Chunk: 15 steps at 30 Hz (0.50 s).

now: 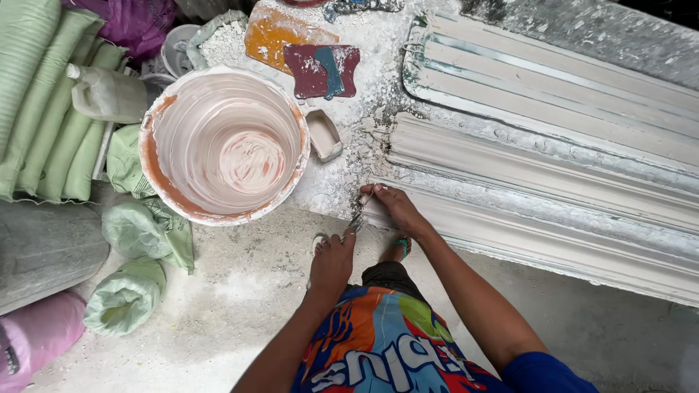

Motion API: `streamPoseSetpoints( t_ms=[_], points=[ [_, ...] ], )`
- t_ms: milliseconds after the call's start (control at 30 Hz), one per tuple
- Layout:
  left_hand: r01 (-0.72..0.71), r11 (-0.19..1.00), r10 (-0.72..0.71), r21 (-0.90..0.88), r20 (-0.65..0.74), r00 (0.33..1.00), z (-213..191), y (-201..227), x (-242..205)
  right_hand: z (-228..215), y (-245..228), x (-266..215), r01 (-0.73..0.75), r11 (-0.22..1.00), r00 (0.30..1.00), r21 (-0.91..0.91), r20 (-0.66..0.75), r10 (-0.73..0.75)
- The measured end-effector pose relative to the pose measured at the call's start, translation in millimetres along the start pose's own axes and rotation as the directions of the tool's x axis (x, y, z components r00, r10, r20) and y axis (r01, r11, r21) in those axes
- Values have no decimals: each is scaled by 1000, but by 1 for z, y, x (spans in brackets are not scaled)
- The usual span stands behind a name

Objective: The person scrapes white residue from the grooves of stacked white molding pieces using a small metal scraper. They work along the length of each piece, removing the buildup and occasionally wiping the surface with their hand.

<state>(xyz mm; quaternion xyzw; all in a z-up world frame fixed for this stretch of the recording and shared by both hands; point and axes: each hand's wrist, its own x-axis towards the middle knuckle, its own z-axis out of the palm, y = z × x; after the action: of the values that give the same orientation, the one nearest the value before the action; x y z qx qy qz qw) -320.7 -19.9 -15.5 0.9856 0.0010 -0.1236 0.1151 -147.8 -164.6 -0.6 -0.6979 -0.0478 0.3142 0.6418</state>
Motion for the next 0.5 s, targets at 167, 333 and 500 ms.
streamPoseSetpoints(
  t_ms=[167, 333, 500],
  points=[
    [-47, 995, 48, 85, -3, 999, -2, -1, 8, -1, -20, -7, -43, 999, 998, 20, 43, 42],
    [-46, 999, 46, -4, 64, 997, 5, -4, 19, -1, -23, -1, -100, 994, 995, 36, 30, 99],
    [-12, 999, 19, -42, 165, 986, 1, -2, 36, 0, -28, -3, -43, 998, 996, -41, 74, 46]
  ],
)
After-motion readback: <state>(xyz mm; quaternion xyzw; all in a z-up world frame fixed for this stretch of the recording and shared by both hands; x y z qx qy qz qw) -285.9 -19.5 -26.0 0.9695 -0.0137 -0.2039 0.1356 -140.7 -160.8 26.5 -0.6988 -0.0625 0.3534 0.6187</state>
